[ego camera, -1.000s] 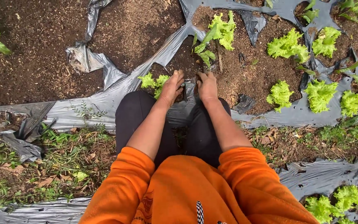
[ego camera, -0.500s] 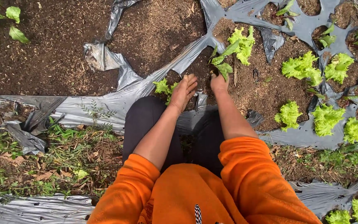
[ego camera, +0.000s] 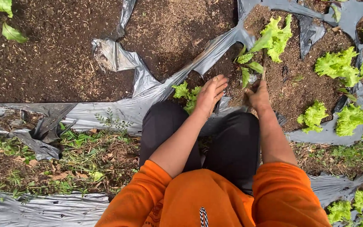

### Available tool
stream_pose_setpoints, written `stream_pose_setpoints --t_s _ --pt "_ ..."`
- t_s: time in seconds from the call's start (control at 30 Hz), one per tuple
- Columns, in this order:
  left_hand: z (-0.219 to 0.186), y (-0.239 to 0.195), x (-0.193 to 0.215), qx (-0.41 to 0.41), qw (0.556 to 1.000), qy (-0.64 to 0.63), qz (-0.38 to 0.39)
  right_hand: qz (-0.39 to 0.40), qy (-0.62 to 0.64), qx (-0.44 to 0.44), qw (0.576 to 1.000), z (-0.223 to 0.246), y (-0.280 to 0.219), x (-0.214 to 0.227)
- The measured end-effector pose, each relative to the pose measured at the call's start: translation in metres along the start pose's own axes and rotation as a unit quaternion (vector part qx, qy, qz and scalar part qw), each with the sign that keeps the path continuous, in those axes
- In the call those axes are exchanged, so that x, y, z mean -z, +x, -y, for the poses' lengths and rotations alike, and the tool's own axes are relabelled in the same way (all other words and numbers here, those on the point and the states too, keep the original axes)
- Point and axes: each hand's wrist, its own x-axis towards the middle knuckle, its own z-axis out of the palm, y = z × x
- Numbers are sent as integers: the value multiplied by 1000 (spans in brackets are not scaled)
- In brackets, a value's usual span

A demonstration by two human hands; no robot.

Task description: Planting lettuce seedlings into holes in plastic mulch and firming the soil around the roots by hand.

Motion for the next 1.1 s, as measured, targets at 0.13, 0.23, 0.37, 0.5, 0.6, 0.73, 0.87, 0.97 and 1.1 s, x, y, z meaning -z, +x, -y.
stream_pose_setpoints --t_s 0.13,0.23,0.37,0.5,0.6,0.73,0.87,0.97,1.1 --pt "-12 -6 -11 16 1000 -8 -4 74 -29 -59 995 13 16 14" --pt "-39 -25 -22 43 998 42 -10 126 -67 -71 987 34 9 25" --pt "-32 -29 -31 77 981 177 -15 125 -106 -83 983 33 13 20" --pt "20 -17 -22 50 947 317 20 107 -78 -87 987 32 13 16" --pt "45 -11 -29 -19 890 449 75 115 -55 -78 989 37 12 26" --pt "92 3 -23 -89 768 632 50 100 -8 -65 993 38 8 30" --pt "140 23 -40 -177 529 820 -125 101 -11 -37 994 20 20 24" --pt "169 46 -25 -268 462 824 -188 89 -23 -2 996 14 25 30" --pt "177 80 -9 -239 446 836 -210 89 -13 26 996 21 13 35"
